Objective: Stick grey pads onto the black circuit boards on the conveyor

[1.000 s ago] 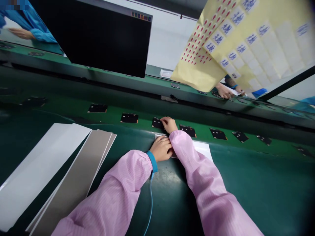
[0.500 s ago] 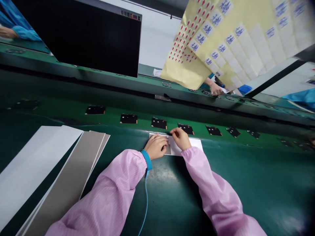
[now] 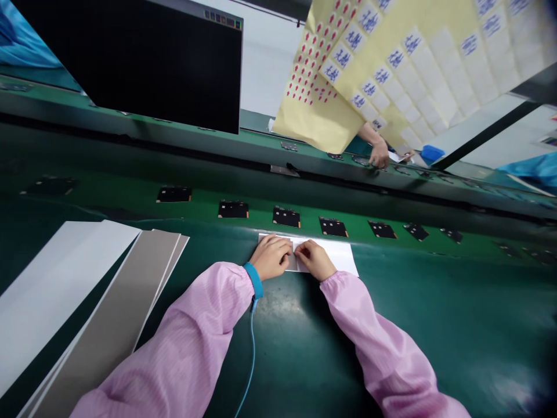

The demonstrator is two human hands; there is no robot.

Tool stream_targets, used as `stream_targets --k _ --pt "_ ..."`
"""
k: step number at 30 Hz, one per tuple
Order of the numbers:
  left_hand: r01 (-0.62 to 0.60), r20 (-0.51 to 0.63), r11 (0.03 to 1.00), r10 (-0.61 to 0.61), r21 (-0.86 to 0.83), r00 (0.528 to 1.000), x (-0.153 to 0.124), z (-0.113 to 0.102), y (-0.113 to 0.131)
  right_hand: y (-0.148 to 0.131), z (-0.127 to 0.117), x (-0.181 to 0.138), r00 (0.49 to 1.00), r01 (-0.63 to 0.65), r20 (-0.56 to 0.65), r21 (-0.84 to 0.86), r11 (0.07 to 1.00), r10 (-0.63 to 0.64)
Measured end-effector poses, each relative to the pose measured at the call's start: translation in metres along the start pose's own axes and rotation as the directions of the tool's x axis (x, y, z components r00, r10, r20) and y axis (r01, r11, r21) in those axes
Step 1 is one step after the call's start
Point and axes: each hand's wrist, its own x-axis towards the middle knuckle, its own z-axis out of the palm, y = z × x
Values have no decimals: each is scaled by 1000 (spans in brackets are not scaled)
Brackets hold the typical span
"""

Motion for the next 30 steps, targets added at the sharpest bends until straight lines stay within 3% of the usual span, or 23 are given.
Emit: stream_targets --k 7,10,12,17,20,25,30 --pt "-6 2 1000 6 26 1000 0 -1 1 2 -9 5 995 92 -21 -17 996 -93" --pt "-7 3 999 7 44 1000 0 -1 1 -8 -21 28 992 99 -85 59 993 -94" --pt "-10 9 998 9 63 1000 1 -2 1 -22 -20 55 994 101 -53 120 988 -96" --pt "-2 37 992 -3 122 999 1 2 -2 -70 25 134 978 114 164 102 988 -129" --pt "17 47 990 -24 142 999 0 4 -4 -88 55 166 980 124 163 -28 992 -118" --pt "18 75 988 -29 151 997 0 3 -4 -83 67 180 985 46 171 -160 986 -18" --pt "30 100 988 -46 152 994 2 -2 -1 -67 61 178 980 99 187 -176 979 -66"
